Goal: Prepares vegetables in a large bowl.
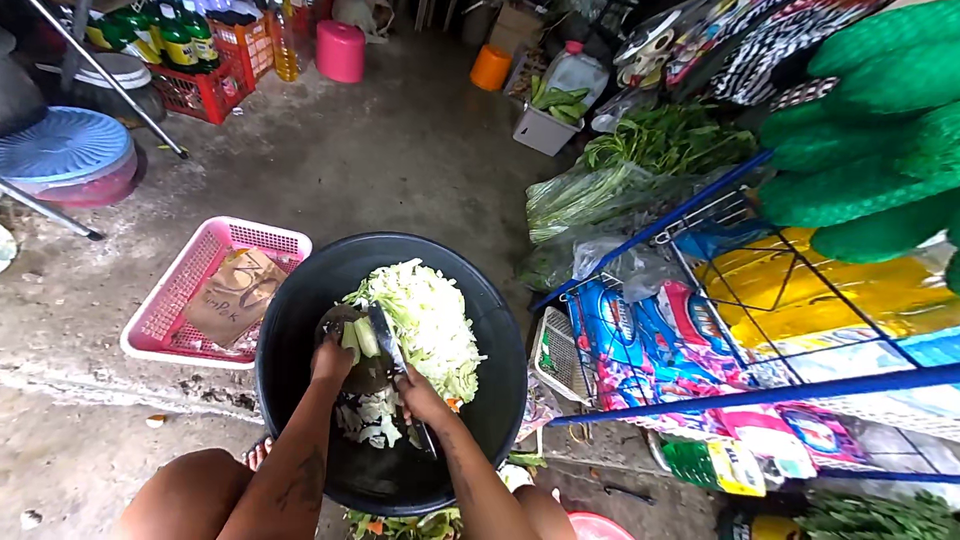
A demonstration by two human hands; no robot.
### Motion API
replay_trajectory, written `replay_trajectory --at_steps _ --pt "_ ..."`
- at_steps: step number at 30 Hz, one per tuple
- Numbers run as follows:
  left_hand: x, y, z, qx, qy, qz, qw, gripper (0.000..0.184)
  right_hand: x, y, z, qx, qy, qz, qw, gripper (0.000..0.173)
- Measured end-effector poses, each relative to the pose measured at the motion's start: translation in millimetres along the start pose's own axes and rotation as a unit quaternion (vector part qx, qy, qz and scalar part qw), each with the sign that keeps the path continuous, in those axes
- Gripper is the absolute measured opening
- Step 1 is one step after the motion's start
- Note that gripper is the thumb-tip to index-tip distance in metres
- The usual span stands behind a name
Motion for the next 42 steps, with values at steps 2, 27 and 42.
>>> replay_trajectory --at_steps 2,27,42 --pt "4.6 9.2 -7.9 -0.050 -0.028 -0.026 0.998 0.056 18.7 16.4 -3.8 -0.049 0.003 -0.022 0.999 0.044" --pt "-21.0 -68.9 -48.3 -0.379 -0.264 0.291 0.838 0.051 49.3 44.0 -15.9 -0.122 0.047 -0.041 0.991 0.046" --pt "158.9 -1.7 -105.0 0.511 -0.157 0.441 0.721 0.088 247.6 72.6 -27.4 -0.071 0.270 -0.338 0.899 0.053"
Point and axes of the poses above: each hand's wrist, its own x-axis away from the middle knuckle, its own y-axis out of the back of the hand, z = x × y, the point moved 5 cm from there along -x, towards the middle knuckle, and after that the axes turned 8 degrees about x, right-handed, at the moved point
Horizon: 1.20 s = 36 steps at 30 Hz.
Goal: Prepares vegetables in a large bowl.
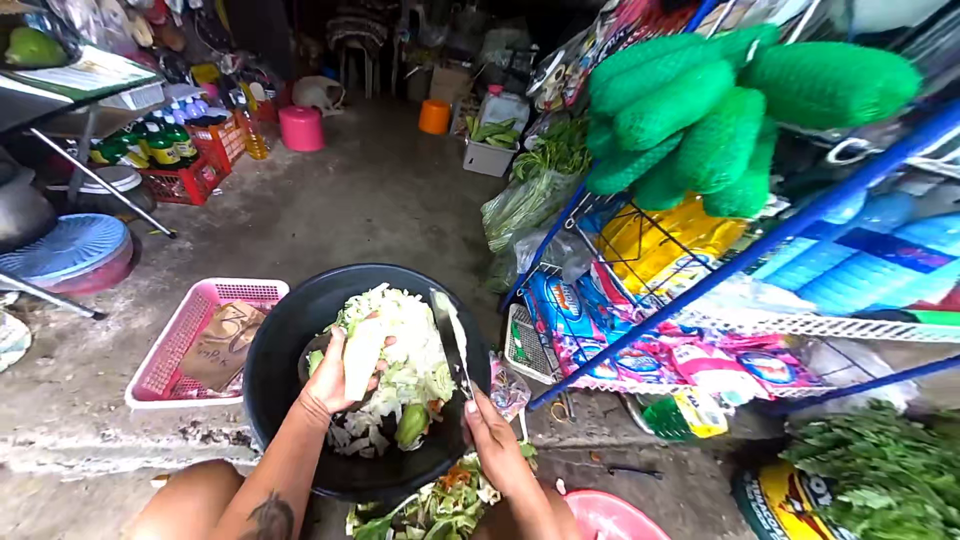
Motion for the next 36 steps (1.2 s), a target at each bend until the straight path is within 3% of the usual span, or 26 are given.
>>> replay_trajectory --at_steps 2,5,7,14,21,28,30,33,36 --pt "9.0 -16.6 1.2 -0.022 0.019 -0.039 0.999 0.071 25.2 11.5 0.6 0.145 0.050 -0.030 0.988 0.051" --pt "29.0 -34.1 11.0 -0.070 0.050 -0.150 0.985 0.065 63.9 16.4 -2.4 0.289 0.093 -0.081 0.949 0.049" --pt "42.9 -39.8 19.9 -0.115 0.057 -0.161 0.978 0.063 86.5 16.0 -8.1 0.337 0.108 -0.086 0.931 0.048" --pt "79.4 -74.3 34.7 -0.154 0.115 -0.169 0.967 0.060 128.7 20.2 -18.5 0.378 0.125 -0.090 0.913 0.046" --pt "88.7 -87.8 37.4 -0.222 0.132 -0.152 0.954 0.056 135.9 31.4 -21.4 0.403 0.145 -0.112 0.897 0.047" --pt "88.8 -86.7 44.3 -0.196 0.159 -0.175 0.952 0.059 135.9 36.8 -23.0 0.437 0.165 -0.146 0.872 0.047" --pt "86.2 -80.9 46.2 -0.181 0.159 -0.185 0.953 0.059 132.2 35.5 -22.7 0.438 0.154 -0.133 0.876 0.047" --pt "82.3 -67.6 48.0 -0.183 0.154 -0.183 0.953 0.059 131.6 37.5 -22.2 0.386 0.112 -0.055 0.914 0.047" --pt "83.0 -44.2 51.2 -0.204 0.150 -0.207 0.945 0.059 141.1 52.8 -30.7 0.307 -0.020 0.129 0.943 0.046"
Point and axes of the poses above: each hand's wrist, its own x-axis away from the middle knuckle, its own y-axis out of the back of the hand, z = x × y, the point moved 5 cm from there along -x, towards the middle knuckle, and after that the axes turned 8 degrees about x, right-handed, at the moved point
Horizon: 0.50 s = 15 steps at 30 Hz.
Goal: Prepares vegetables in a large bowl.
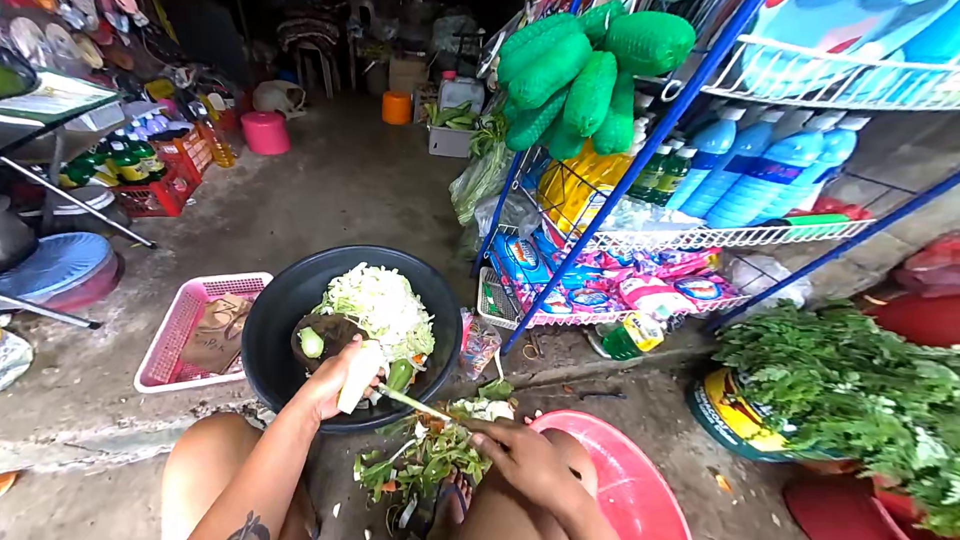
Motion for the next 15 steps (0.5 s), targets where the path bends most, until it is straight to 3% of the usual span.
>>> replay_trajectory --at_steps 2,5,8,10,12,15 --pt "-5.2 15.4 6.1 0.029 0.003 -0.028 0.999 0.060 0.2 -1.6 -7.7 -0.072 -0.063 0.122 0.988 0.054" --pt "-11.2 35.9 15.5 0.096 -0.006 -0.071 0.993 0.060 -21.5 -28.3 0.7 -0.219 -0.160 0.221 0.937 0.050" --pt "-14.4 49.2 26.5 0.143 -0.008 -0.081 0.986 0.060 -56.0 -77.0 11.7 -0.426 -0.270 0.235 0.831 0.041" --pt "-12.9 56.1 31.9 0.159 -0.004 -0.083 0.984 0.060 -71.0 -101.6 15.9 -0.494 -0.317 0.225 0.778 0.037" --pt "-10.4 60.4 33.0 0.168 -0.001 -0.094 0.981 0.061 -68.6 -114.8 19.7 -0.527 -0.338 0.221 0.748 0.032" --pt "-9.7 60.2 31.0 0.179 0.001 -0.094 0.979 0.061 -32.1 -112.4 24.4 -0.532 -0.337 0.244 0.737 0.033"
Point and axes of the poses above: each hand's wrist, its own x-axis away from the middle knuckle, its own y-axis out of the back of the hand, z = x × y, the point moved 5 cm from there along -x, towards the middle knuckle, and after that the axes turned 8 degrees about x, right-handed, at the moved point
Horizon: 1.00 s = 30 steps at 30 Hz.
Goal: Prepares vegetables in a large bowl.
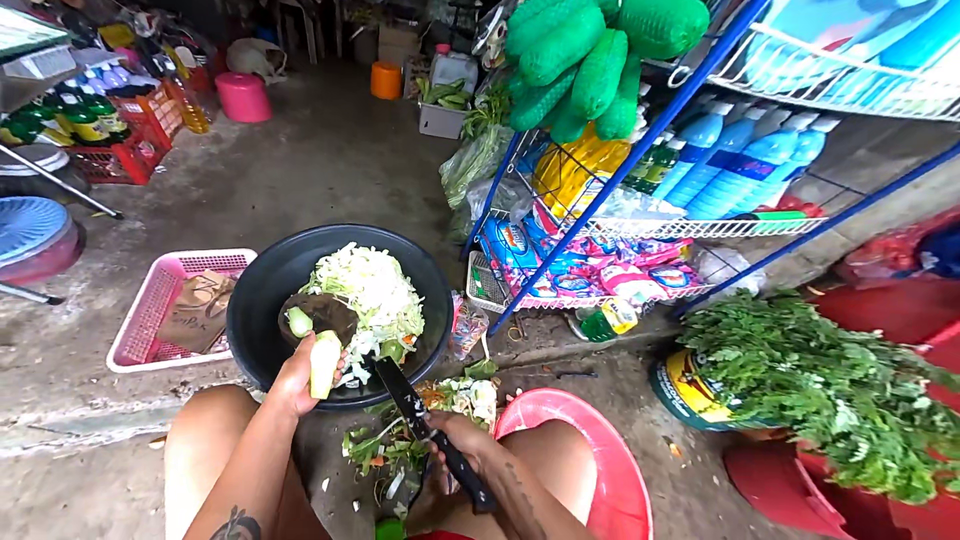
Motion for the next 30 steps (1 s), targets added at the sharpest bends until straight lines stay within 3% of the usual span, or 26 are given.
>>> replay_trajectory --at_steps 6,10,12,15,16,18,23,30 --pt "-7.6 1.8 4.8 0.009 0.013 0.001 1.000 0.059 75.5 8.6 -51.4 0.065 -0.005 0.040 0.997 0.034" --pt "-6.1 -5.4 10.0 0.001 0.012 0.037 0.999 0.059 81.1 9.2 -44.6 0.132 0.096 0.013 0.986 0.042" --pt "-3.2 -9.8 13.1 -0.002 0.020 0.063 0.998 0.060 82.4 2.3 -20.1 0.278 0.177 -0.071 0.941 0.041" --pt "3.1 -15.2 17.1 0.006 0.032 0.093 0.995 0.061 91.1 -13.3 13.2 0.527 0.239 -0.204 0.790 0.049" --pt "5.0 -17.0 17.5 0.010 0.030 0.107 0.994 0.061 91.0 -17.1 17.9 0.570 0.261 -0.246 0.739 0.048" --pt "10.2 -19.9 18.0 0.015 0.028 0.126 0.991 0.060 91.7 -22.7 21.0 0.608 0.291 -0.300 0.675 0.047" --pt "20.8 -23.3 15.6 -0.012 0.040 0.128 0.991 0.057 90.9 -23.4 18.1 0.620 0.356 -0.367 0.595 0.048" --pt "32.4 -25.1 15.6 -0.099 0.062 0.126 0.985 0.058 91.0 -9.1 18.9 0.627 0.378 -0.375 0.569 0.044"
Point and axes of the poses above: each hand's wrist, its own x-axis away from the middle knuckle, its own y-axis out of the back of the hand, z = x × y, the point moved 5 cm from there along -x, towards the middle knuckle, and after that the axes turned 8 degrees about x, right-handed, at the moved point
